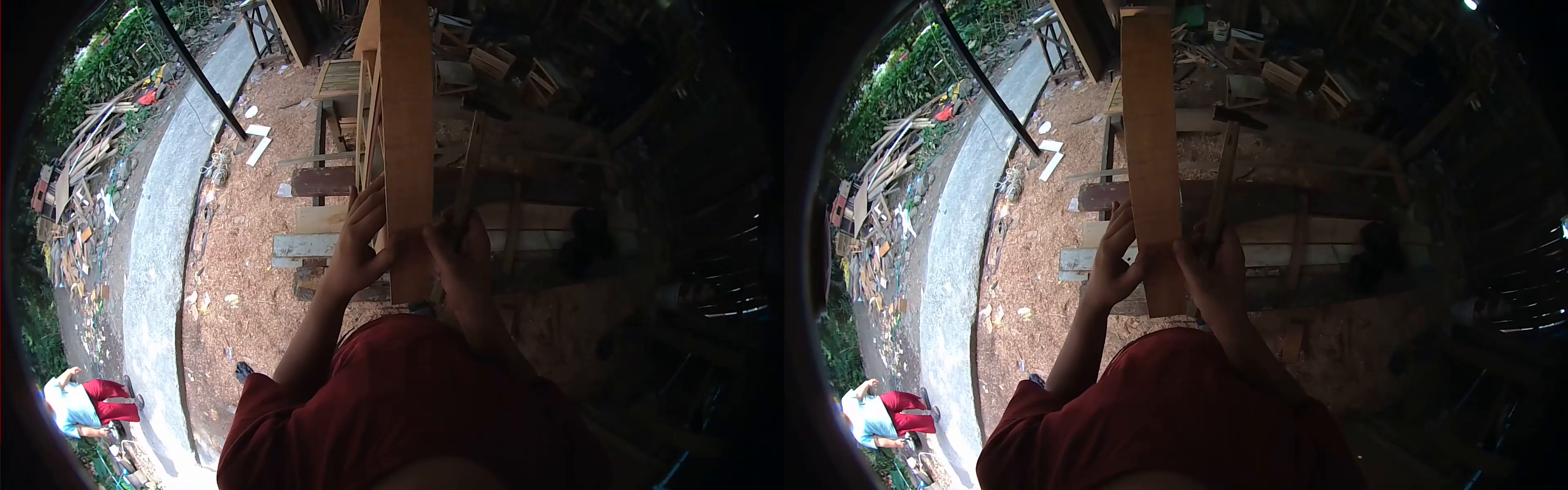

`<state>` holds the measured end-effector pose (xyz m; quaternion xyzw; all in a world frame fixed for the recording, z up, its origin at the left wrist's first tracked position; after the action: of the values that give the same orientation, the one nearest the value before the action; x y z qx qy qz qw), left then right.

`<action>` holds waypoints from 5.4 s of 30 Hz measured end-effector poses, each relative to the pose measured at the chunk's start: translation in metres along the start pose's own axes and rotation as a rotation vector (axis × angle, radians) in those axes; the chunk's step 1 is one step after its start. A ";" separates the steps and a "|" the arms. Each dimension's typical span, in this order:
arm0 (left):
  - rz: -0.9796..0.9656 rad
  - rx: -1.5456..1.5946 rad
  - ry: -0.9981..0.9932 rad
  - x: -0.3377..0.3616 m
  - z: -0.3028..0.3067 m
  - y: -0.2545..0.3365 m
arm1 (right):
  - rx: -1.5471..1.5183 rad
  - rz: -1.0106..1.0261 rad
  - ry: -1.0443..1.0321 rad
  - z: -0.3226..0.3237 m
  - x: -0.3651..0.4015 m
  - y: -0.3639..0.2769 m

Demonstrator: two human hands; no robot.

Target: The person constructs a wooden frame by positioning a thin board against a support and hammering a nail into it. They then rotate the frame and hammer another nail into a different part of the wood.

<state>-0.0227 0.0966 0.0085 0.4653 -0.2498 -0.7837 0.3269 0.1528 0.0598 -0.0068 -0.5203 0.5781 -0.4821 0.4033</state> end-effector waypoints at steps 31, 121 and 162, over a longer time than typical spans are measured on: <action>0.081 -0.038 0.029 0.014 -0.003 0.004 | 0.072 0.056 -0.020 -0.008 0.000 -0.003; -0.042 0.240 0.068 0.040 0.053 -0.017 | 0.291 0.169 0.010 -0.065 0.092 0.027; 0.188 0.310 -0.004 0.053 0.021 -0.040 | 0.231 0.135 -0.041 -0.041 0.066 0.025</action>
<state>-0.0718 0.0857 -0.0402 0.4830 -0.4107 -0.7029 0.3225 0.0992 0.0000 -0.0207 -0.4399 0.5440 -0.5064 0.5040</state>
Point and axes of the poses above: each hand's wrist, its own x-axis away from the middle knuckle, its own z-axis out of the back of the hand, y = z × x, the point moved 4 cm from there along -x, towards the middle knuckle, and after that the axes turned 1 degree about x, right-handed, at the moved point
